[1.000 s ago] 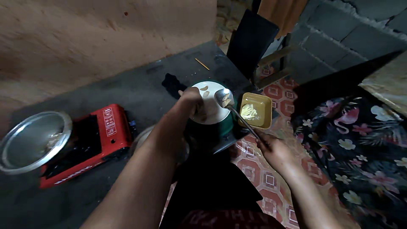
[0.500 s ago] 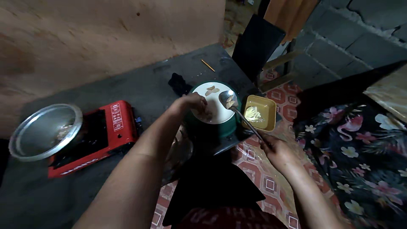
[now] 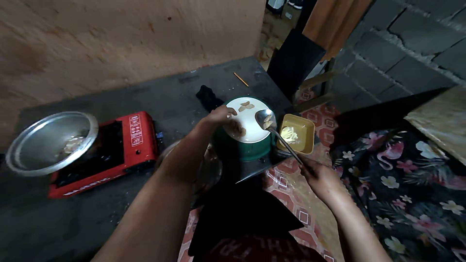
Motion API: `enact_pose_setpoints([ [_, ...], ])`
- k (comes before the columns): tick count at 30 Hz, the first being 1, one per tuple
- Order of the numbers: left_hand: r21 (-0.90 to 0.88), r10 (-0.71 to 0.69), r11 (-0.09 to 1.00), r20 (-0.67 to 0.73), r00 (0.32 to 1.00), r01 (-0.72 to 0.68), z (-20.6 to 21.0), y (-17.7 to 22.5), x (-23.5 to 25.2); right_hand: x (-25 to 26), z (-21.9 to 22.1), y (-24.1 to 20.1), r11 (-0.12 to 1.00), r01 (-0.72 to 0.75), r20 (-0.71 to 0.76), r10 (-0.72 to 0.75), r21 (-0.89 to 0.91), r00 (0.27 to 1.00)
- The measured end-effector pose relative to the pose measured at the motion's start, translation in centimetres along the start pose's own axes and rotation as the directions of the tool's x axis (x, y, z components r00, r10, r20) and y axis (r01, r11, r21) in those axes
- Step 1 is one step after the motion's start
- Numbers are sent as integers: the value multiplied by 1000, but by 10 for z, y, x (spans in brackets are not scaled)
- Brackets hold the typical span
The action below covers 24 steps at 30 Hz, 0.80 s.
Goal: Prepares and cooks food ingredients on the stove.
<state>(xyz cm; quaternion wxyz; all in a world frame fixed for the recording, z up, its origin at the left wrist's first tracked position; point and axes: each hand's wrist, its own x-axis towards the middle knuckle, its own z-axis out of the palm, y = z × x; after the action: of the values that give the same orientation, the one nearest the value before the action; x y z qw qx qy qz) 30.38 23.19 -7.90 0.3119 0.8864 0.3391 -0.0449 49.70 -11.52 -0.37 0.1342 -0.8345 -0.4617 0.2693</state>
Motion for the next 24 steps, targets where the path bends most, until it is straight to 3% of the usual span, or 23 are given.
enact_pose_setpoints([
  [5, 138, -82, 988, 72, 994, 71, 4, 21, -5, -3, 2, -1, 1000, -3, -12, 3, -6, 1000],
  [20, 12, -153, 987, -269, 951, 162, 20, 22, 3, -7, 4, -2, 1000, -8, 12, 8, -19, 1000],
  [22, -6, -138, 990, -224, 965, 140, 19, 24, -4, -8, 3, -4, 1000, -10, 14, 11, -23, 1000],
  [24, 38, -167, 985, -89, 982, 171, 22, 21, -8, -7, 2, -7, 999, -15, 13, 15, -49, 1000],
])
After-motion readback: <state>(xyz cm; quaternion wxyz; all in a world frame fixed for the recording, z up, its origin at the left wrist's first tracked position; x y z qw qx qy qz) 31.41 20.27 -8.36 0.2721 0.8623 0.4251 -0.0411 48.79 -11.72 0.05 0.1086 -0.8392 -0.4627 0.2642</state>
